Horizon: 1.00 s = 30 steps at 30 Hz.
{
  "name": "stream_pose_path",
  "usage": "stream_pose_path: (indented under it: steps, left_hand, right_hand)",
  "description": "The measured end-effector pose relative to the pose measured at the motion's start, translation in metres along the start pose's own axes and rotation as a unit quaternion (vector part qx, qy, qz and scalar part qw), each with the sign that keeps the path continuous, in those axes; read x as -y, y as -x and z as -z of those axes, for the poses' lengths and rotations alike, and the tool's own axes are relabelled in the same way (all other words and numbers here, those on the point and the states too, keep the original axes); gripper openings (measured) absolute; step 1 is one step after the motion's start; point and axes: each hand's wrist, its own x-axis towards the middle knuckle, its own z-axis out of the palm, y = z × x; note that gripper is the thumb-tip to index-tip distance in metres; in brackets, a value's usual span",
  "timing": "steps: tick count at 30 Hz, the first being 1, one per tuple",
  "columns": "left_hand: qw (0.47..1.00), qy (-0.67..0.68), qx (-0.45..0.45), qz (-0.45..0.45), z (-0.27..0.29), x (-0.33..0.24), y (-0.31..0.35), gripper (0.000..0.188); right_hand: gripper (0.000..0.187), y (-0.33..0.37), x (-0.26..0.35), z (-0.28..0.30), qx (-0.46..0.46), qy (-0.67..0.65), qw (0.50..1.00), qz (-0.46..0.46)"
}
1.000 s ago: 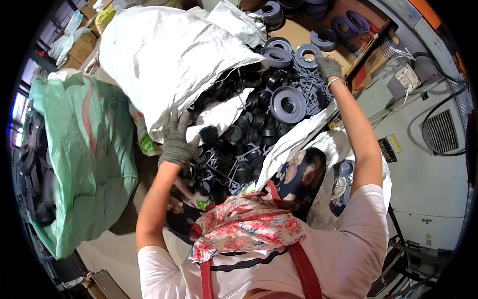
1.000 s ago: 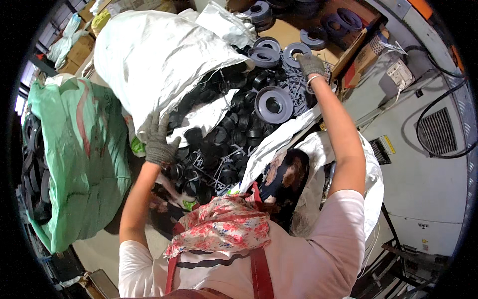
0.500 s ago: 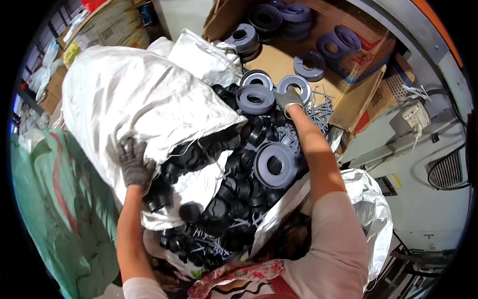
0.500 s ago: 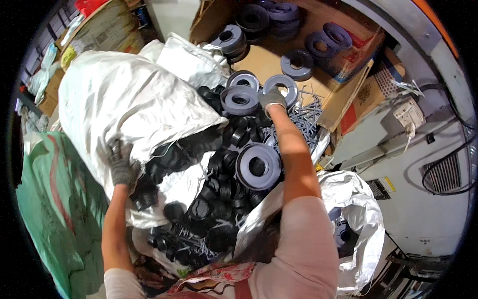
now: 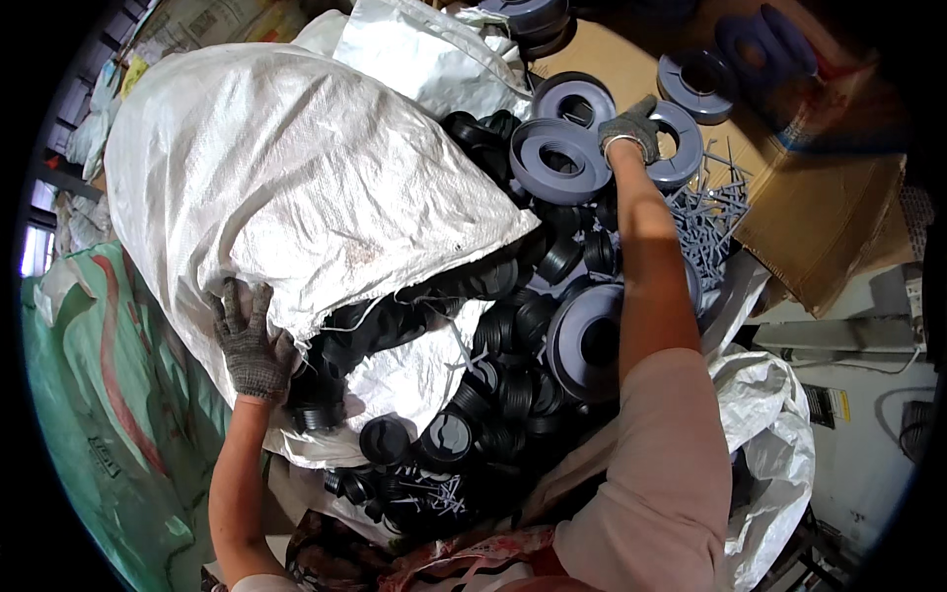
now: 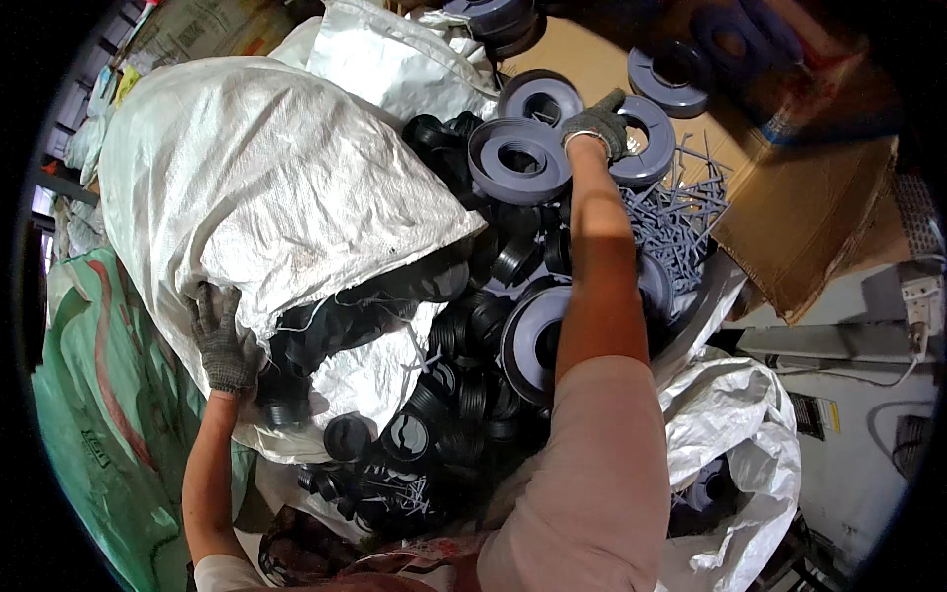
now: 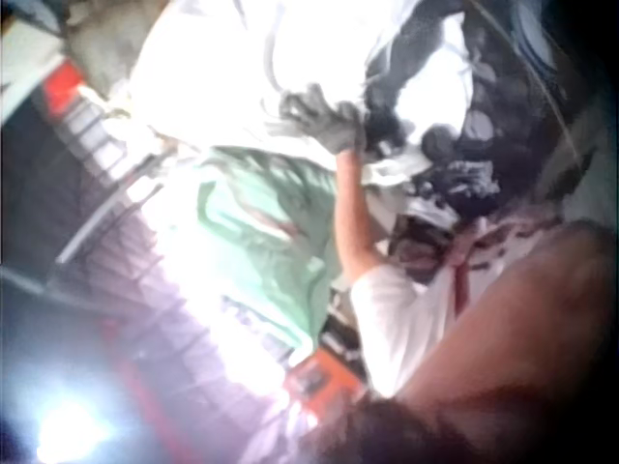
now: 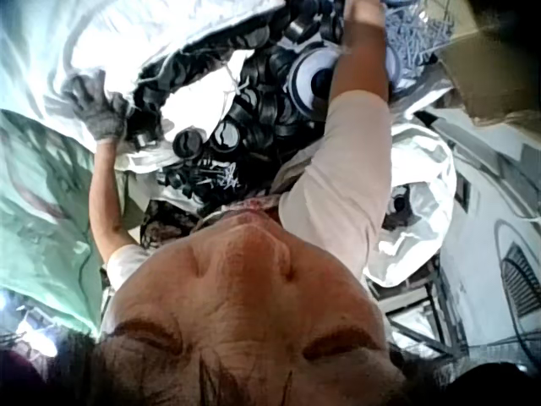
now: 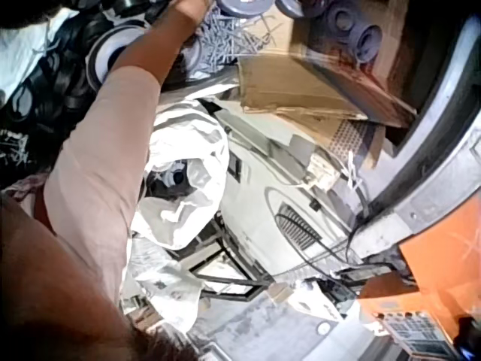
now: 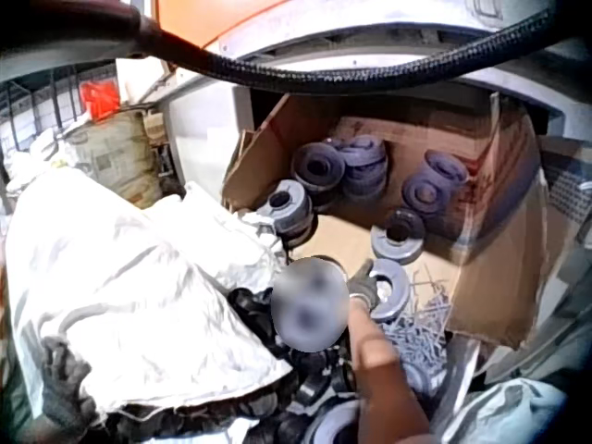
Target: The person, wearing gloves, handles grey and black plastic machine components by hand while sitting on the floor, picking them up from a pile and placing them into different bags and boxes.
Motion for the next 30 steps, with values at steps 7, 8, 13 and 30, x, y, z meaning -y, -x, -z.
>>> stream_pose_path:
  steps: [7, 8, 13, 30]
  left_hand:
    - [1.000, -0.010, -0.011, 0.007, 0.002, 0.005, 0.005, 0.064]
    - [0.999, 0.014, -0.046, -0.022, -0.003, -0.001, -0.006, 0.063]
    - [0.999, 0.015, -0.030, -0.004, 0.005, -0.007, -0.010, 0.060]
    - [0.999, 0.022, -0.031, -0.001, -0.004, -0.002, -0.008, 0.061]
  right_hand:
    - [0.076, 0.009, -0.051, -0.014, 0.237, -0.041, 0.934, 0.263]
    - [0.079, 0.039, -0.067, 0.013, 0.199, 0.033, 0.951, 0.235]
    - [0.090, 0.176, -0.094, 0.079, 0.271, 0.020, 0.909, 0.317]
    - [0.097, -0.005, -0.069, 0.084, -0.097, 0.198, 0.959, 0.177]
